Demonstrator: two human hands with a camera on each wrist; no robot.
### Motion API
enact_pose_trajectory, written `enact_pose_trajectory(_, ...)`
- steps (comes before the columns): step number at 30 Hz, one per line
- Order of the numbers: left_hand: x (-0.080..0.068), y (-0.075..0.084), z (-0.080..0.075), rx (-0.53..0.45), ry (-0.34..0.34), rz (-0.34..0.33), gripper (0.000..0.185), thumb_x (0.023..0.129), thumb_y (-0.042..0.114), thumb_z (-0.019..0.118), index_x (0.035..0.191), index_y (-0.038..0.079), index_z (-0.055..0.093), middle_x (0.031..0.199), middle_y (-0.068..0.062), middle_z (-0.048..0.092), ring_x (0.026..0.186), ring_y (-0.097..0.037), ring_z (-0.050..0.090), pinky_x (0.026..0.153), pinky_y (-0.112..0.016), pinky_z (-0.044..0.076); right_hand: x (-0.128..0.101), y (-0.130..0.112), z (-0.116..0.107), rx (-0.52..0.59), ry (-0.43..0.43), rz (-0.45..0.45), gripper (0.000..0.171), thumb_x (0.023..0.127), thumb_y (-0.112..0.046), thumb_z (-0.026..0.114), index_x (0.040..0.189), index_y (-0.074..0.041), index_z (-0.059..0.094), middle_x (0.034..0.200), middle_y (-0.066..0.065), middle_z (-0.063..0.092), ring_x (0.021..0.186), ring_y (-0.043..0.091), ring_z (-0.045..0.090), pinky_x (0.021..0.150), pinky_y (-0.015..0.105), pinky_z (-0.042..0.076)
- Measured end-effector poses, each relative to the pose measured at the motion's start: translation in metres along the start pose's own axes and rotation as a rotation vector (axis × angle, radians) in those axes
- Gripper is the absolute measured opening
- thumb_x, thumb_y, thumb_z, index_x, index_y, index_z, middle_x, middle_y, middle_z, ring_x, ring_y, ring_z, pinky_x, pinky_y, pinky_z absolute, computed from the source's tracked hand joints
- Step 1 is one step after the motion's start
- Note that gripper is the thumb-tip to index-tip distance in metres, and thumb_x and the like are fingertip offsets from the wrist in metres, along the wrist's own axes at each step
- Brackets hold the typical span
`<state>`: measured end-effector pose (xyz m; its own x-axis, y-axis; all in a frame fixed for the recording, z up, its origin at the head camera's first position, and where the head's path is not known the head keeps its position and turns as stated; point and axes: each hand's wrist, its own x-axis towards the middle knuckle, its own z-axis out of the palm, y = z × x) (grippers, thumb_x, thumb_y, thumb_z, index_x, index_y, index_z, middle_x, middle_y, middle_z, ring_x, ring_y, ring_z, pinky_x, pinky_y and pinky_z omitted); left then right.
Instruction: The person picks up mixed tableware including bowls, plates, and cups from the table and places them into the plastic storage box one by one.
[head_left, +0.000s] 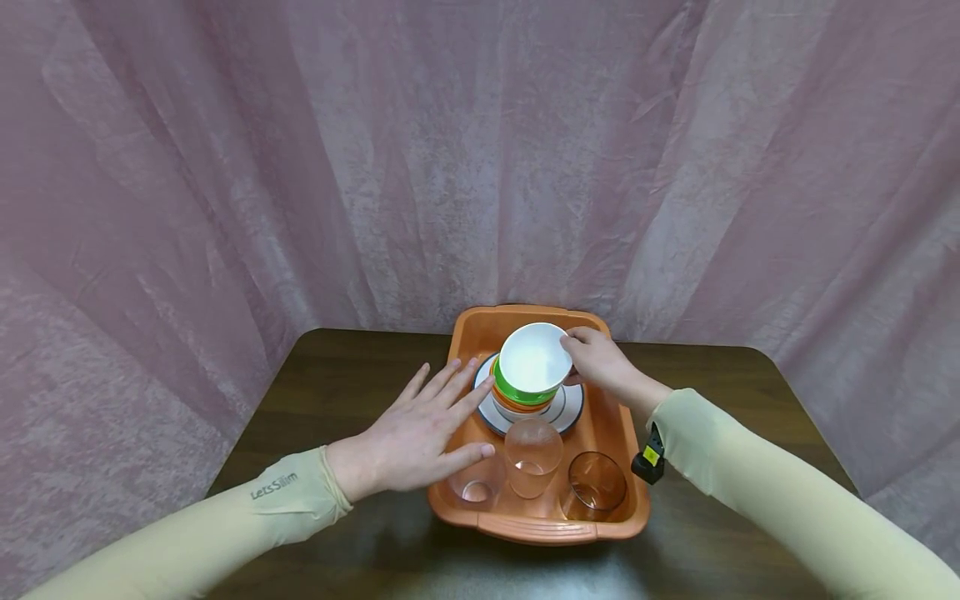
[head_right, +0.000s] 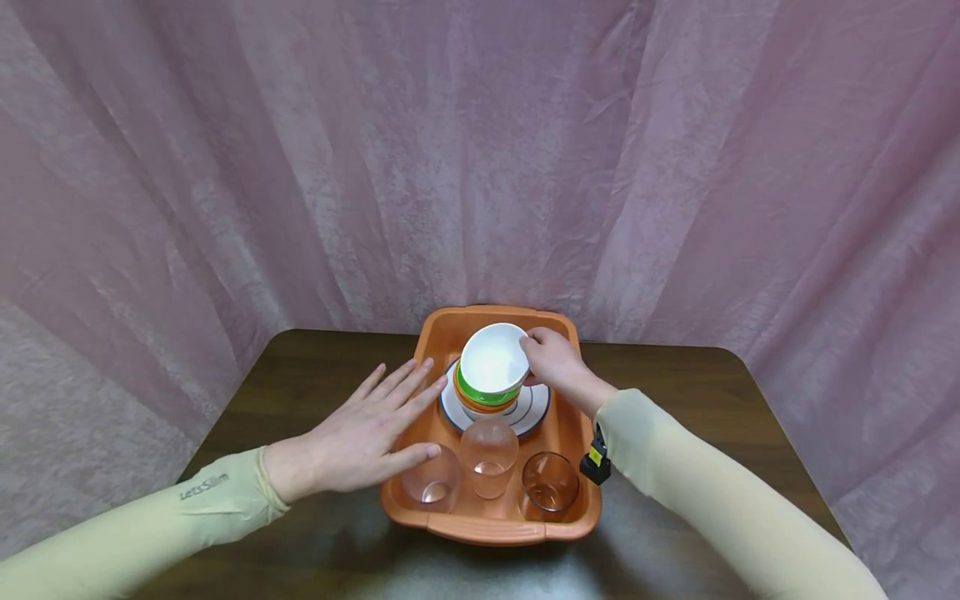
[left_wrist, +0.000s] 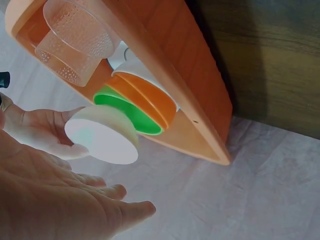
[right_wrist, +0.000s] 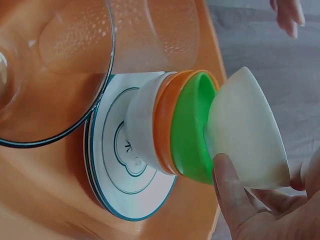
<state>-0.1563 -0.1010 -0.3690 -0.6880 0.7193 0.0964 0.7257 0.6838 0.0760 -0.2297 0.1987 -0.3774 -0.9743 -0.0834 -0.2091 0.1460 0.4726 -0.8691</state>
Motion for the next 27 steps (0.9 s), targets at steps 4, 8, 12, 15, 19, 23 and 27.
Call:
enact_pose_trajectory(4, 0.0, 0.0, 0.001, -0.005, -0.007, 0.001, 0.085, 0.1, 0.075, 0.028, 0.165, 0.021, 0.02, 0.171, -0.004, 0.002, 0.156, -0.029, 0.006, 0.123, -0.058, 0.004, 0.003, 0.001, 0.005, -0.074, 0.006, -0.019, 0.047, 0.111, -0.024, 0.038, 0.145, 0.008, 0.046, 0.132, 0.028, 0.057, 0.097, 0.031, 0.069, 0.08, 0.04, 0.061)
enact_pose_trajectory(8, 0.0, 0.0, 0.002, -0.012, -0.011, 0.002, 0.085, 0.1, 0.075, 0.029, 0.165, 0.021, 0.02, 0.171, -0.005, 0.002, 0.156, -0.029, 0.007, 0.122, -0.058, 0.005, 0.005, 0.001, 0.009, -0.132, 0.013, -0.033, 0.045, 0.111, -0.023, 0.037, 0.14, 0.008, 0.052, 0.125, 0.025, 0.062, 0.088, 0.027, 0.07, 0.073, 0.036, 0.061)
enact_pose_trajectory(12, 0.0, -0.001, 0.003, -0.011, -0.017, 0.001, 0.085, 0.1, 0.075, 0.028, 0.165, 0.021, 0.019, 0.171, -0.005, 0.003, 0.156, -0.028, 0.007, 0.123, -0.058, 0.005, 0.007, 0.002, 0.011, -0.165, 0.019, -0.039, 0.045, 0.111, -0.024, 0.037, 0.138, 0.007, 0.054, 0.124, 0.023, 0.063, 0.088, 0.025, 0.069, 0.071, 0.034, 0.061)
enact_pose_trajectory(15, -0.001, -0.001, 0.003, -0.015, -0.027, 0.0, 0.086, 0.1, 0.075, 0.027, 0.165, 0.021, 0.018, 0.171, -0.006, 0.003, 0.156, -0.028, 0.006, 0.123, -0.057, 0.003, 0.008, 0.003, 0.011, -0.191, 0.024, -0.036, 0.045, 0.111, -0.025, 0.037, 0.138, 0.006, 0.055, 0.124, 0.022, 0.063, 0.089, 0.026, 0.068, 0.071, 0.034, 0.06)
enact_pose_trajectory(19, -0.001, -0.002, 0.004, -0.018, -0.028, 0.004, 0.086, 0.1, 0.075, 0.028, 0.165, 0.02, 0.02, 0.171, -0.006, 0.004, 0.156, -0.028, 0.006, 0.123, -0.056, 0.004, 0.009, 0.005, 0.012, -0.227, 0.037, -0.024, 0.044, 0.11, -0.027, 0.038, 0.139, 0.003, 0.053, 0.127, 0.02, 0.061, 0.086, 0.03, 0.067, 0.07, 0.038, 0.059)
enact_pose_trajectory(23, -0.001, -0.002, 0.005, -0.017, -0.024, 0.006, 0.086, 0.1, 0.075, 0.029, 0.165, 0.019, 0.021, 0.171, -0.007, 0.005, 0.156, -0.028, 0.007, 0.123, -0.057, 0.004, 0.011, 0.008, 0.014, -0.249, 0.054, -0.014, 0.043, 0.109, -0.029, 0.042, 0.141, 0.0, 0.05, 0.133, 0.018, 0.057, 0.081, 0.028, 0.065, 0.069, 0.039, 0.057)
enact_pose_trajectory(27, -0.001, -0.002, 0.005, -0.024, -0.028, 0.004, 0.086, 0.1, 0.075, 0.029, 0.165, 0.019, 0.021, 0.171, -0.007, 0.005, 0.156, -0.028, 0.007, 0.123, -0.057, 0.004, 0.012, 0.011, 0.014, -0.289, 0.056, -0.041, 0.041, 0.109, -0.026, 0.043, 0.139, 0.0, 0.054, 0.115, 0.017, 0.064, 0.072, 0.023, 0.061, 0.062, 0.034, 0.053)
